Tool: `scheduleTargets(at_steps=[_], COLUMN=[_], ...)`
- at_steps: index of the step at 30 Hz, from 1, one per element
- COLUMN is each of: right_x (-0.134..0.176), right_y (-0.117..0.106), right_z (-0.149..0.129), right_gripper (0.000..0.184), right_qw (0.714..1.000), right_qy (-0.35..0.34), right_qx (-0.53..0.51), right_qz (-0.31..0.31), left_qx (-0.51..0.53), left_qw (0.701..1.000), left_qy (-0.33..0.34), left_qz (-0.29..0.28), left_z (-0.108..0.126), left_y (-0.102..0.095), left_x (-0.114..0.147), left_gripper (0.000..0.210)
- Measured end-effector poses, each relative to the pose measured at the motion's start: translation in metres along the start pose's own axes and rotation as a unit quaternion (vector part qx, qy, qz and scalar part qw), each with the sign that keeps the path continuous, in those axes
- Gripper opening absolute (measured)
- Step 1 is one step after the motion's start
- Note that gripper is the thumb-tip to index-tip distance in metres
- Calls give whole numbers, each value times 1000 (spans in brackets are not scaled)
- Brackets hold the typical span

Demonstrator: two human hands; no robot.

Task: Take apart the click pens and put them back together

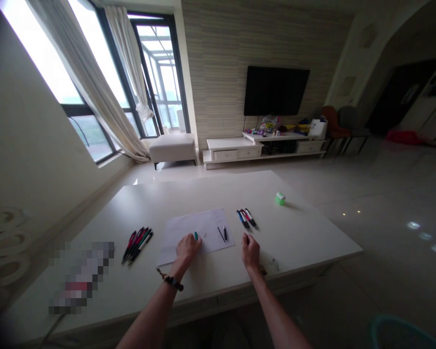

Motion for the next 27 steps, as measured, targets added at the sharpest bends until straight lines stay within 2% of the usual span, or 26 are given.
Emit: scheduleTargets(at_steps=[3, 7, 9, 13, 19, 23, 27], right_x=[0, 0, 0, 2, 6, 4, -5], right_y=[0, 3, 5, 11, 23, 56, 116], right_z=[1, 1, 0, 1, -2, -26, -56], right_gripper=[47, 49, 50, 48, 40, 26, 18], right_qw=[1000, 1000, 999, 998, 992, 981, 960], right_qy=[0, -4, -6, -6, -30, -82, -120], right_qx=[6, 13, 22, 49, 73, 75, 103], right_qz=[-2, -13, -24, -49, -95, -158, -232], left_qx=[32, 160, 227, 301, 360, 375, 363], left_qw=[999, 981, 963, 943, 927, 921, 925], left_qy=[-10, -19, -40, -59, -43, -49, -51], left_qz=[14, 112, 140, 127, 94, 93, 102], left_z=[-12, -36, -51, -63, -58, -59, -60], left_y=[-6, -25, -23, -5, 5, 6, 6], left_x=[10, 45, 64, 85, 84, 85, 89], left_gripper=[30, 30, 30, 32, 32, 32, 31])
Point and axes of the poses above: each hand's wrist, its own x-axis away from the middle knuckle, its own y-axis out of the palm, z = x × y, the point moved 10 cm from there along -x, towards the middle knuckle, and after that the axes turned 14 degrees about -x, right-handed, at the moved point
